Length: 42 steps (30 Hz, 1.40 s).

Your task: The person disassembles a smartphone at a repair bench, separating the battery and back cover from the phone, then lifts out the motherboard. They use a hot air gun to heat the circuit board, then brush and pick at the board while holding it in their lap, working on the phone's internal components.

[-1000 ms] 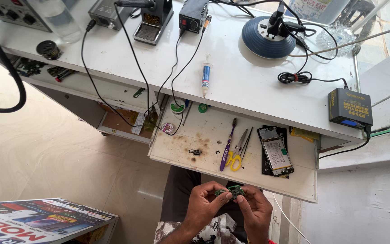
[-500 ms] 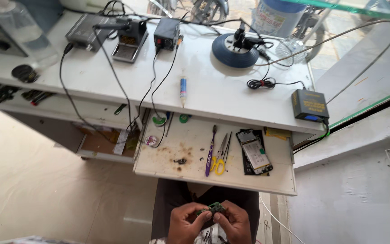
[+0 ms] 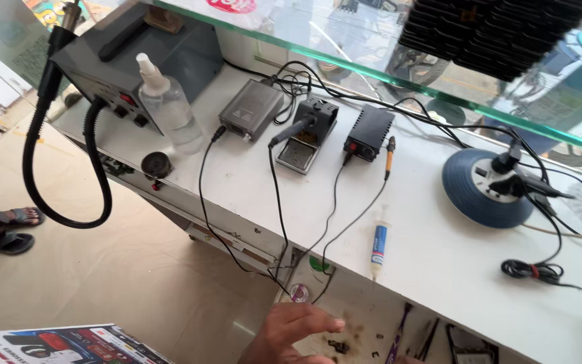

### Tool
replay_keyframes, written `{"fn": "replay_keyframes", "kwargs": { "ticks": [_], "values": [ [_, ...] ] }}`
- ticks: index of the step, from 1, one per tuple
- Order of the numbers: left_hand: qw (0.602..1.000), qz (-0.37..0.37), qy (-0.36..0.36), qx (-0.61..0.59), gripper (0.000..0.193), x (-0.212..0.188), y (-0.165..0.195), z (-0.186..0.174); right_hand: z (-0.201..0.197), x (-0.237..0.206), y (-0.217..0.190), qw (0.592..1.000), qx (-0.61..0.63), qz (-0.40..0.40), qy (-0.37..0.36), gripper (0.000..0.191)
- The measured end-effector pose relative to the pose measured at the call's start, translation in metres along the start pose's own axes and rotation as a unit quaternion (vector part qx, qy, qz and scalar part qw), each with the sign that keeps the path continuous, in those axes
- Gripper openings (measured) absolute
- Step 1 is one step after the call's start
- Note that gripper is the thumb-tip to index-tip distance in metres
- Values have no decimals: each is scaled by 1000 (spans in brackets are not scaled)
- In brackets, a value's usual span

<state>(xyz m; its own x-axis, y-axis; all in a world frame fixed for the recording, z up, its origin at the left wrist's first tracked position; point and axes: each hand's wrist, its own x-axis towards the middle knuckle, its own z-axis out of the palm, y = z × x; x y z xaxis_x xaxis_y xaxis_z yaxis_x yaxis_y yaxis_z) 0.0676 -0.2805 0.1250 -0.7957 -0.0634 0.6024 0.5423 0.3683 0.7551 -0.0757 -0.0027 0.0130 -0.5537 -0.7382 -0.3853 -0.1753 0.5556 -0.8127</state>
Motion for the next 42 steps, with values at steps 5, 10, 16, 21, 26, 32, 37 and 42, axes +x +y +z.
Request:
{"fn": "replay_keyframes", "kwargs": {
  "ticks": [5, 10, 16, 21, 26, 32, 37, 42],
  "values": [
    [958, -34, 252, 133, 26, 31, 27, -110, -16, 25, -38, 998, -29, -11, -53, 18],
    [859, -126, 318, 381, 17, 86, 49, -198, -39, -12, -89, 998, -40, -40, -40, 19],
    [860, -50, 207, 463, 44, 145, 38, -316, 7, -84, -148, 911, 69, -224, 339, 47],
    [848, -47, 46, 525, 51, 166, 54, -356, 76, -144, -199, 921, 196, -43, 334, 20],
    [859, -30, 33, 510, 50, 176, 81, -369, 169, -164, -244, 860, 332, -44, 385, 24],
    [851, 18, 86, 517, 33, 197, 69, -363, 188, -176, -284, 872, 381, -18, 308, 20],
    [827, 37, 114, 550, 17, 195, 55, -354, 169, -152, -318, 895, 290, -38, 337, 15],
    [832, 52, 130, 537, 18, 195, 42, -355, 146, -98, -350, 897, 269, -122, 330, 14]
  ]
}}
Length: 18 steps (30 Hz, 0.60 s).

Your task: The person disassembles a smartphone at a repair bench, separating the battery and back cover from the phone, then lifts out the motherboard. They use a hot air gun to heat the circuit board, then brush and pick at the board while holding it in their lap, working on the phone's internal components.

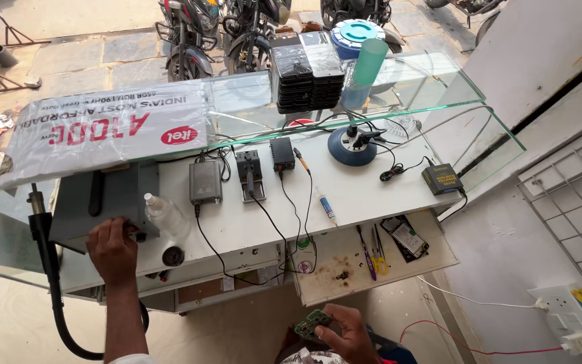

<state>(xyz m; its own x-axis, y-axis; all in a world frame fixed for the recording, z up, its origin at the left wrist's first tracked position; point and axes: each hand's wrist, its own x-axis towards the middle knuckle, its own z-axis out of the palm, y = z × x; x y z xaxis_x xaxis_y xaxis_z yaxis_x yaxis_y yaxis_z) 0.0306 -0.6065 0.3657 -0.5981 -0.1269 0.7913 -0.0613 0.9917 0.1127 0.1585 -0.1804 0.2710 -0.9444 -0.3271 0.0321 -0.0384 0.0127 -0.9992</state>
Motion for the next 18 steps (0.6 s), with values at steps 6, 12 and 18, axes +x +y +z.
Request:
{"fn": "replay_keyframes", "kwargs": {
  "ticks": [6, 12, 18],
  "values": [
    [999, -35, 17, -36, 16, 5, -8, 0, 40, 63, -24, 994, -31, -71, -81, 16],
    [997, -61, 29, -38, 24, 2, -22, 13, 75, 93, -10, 979, -106, -126, -123, 21],
    [988, -112, 41, -93, 39, -1, -37, 12, 119, 109, 4, 984, -84, -146, -51, 40]
  ]
}}
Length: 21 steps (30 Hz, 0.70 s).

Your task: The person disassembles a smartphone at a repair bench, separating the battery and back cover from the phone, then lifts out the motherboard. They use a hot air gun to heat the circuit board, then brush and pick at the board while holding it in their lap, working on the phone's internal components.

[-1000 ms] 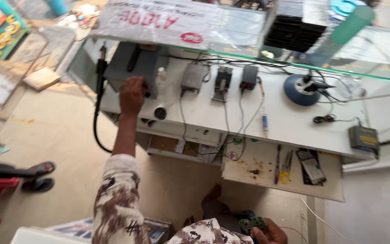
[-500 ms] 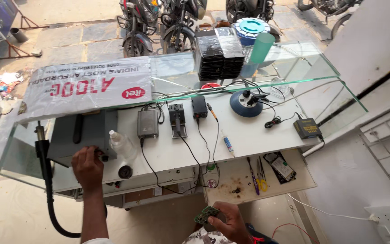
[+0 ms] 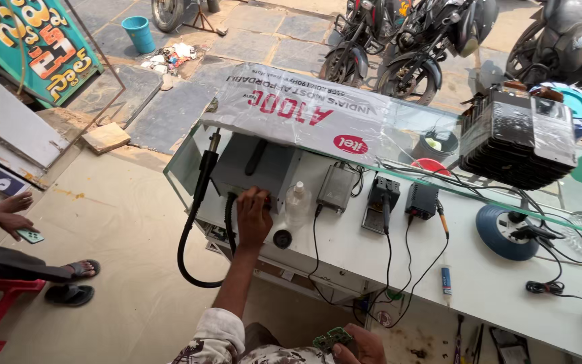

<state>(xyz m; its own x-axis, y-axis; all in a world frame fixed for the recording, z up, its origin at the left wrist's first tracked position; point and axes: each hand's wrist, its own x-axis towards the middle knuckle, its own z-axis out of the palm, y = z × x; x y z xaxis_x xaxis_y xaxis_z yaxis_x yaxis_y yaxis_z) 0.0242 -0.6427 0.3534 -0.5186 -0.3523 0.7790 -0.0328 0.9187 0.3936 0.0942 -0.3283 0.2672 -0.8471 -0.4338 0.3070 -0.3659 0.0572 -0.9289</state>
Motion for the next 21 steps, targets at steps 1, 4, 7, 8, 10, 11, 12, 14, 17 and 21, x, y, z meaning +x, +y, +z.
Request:
{"fn": "replay_keyframes", "kwargs": {
  "ticks": [1, 4, 7, 8, 10, 11, 12, 14, 17, 21],
  "values": [
    [1000, -12, -8, -12, 42, -3, -2, -2, -2, 4, 2, 994, 22, 91, -51, 34],
    [993, -53, -52, -96, 48, -10, -14, -7, 5, 11, 7, 980, 82, 176, -47, 34],
    [973, -111, -65, -190, 47, -22, -26, -18, 17, 17, 2, 972, 56, 229, -15, 25],
    [935, -190, -52, -294, 48, -26, -30, -21, 21, 19, 0, 965, 34, 258, -15, 20],
    [811, -335, -10, -479, 49, -27, -42, -27, 31, 26, -3, 980, 22, 196, -37, 17],
    [726, -416, 36, -546, 50, -24, -51, -32, 38, 35, -2, 986, 14, 157, -48, 16],
    [624, -489, 78, -605, 51, -21, -60, -37, 46, 43, 0, 985, 25, 165, -39, 17],
    [491, -545, 127, -668, 54, -19, -75, -42, 60, 45, 2, 979, 45, 197, -21, 19],
    [442, -524, 153, -712, 55, -6, -101, -43, 86, 52, 7, 969, 22, 246, 13, 24],
    [368, -535, 186, -737, 51, 9, -115, -35, 115, 62, 4, 989, -6, 137, 49, 28]
  ]
}}
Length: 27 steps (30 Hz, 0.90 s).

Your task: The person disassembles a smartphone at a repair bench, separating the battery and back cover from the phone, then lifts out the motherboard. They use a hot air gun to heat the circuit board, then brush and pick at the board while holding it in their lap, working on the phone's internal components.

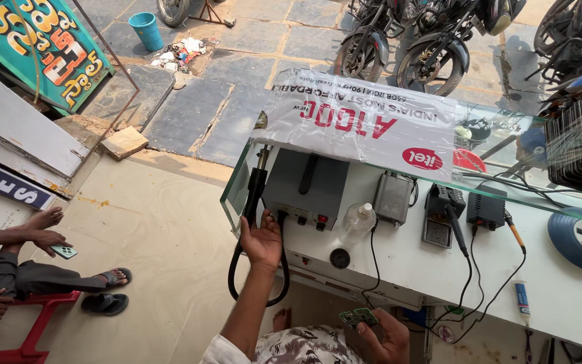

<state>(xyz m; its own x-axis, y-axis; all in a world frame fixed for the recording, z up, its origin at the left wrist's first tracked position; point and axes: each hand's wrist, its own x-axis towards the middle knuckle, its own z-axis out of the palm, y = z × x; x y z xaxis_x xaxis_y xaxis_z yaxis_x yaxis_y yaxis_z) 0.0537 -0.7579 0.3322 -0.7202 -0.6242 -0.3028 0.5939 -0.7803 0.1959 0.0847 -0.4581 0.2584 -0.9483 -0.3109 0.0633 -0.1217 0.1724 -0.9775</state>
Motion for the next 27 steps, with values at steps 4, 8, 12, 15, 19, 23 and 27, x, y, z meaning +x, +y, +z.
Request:
{"fn": "replay_keyframes", "kwargs": {
  "ticks": [4, 8, 12, 15, 19, 23, 27],
  "values": [
    [998, -7, 51, -26, 47, 14, 4, -2, 13, -4, -10, 1000, 2, 17, -22, 15],
    [995, 7, 89, -46, 38, 30, 5, -8, 23, -3, -10, 1000, 20, 10, -13, 13],
    [994, 24, 73, -83, 29, 42, 4, -14, 22, -5, -3, 999, 19, 44, -20, 12],
    [995, 27, 49, -77, 30, 43, 7, -18, 20, -6, 0, 999, 1, 39, -27, 13],
    [997, 66, 24, -32, 39, 44, 6, -21, 19, -3, -1, 999, -9, 19, -25, 18],
    [993, 77, 16, 85, 48, 51, 11, -25, 12, -3, -1, 999, -11, 7, -41, 19],
    [990, 99, -15, 102, 50, 49, 10, -32, 4, -2, 1, 997, -26, -28, -64, 15]
  ]
}}
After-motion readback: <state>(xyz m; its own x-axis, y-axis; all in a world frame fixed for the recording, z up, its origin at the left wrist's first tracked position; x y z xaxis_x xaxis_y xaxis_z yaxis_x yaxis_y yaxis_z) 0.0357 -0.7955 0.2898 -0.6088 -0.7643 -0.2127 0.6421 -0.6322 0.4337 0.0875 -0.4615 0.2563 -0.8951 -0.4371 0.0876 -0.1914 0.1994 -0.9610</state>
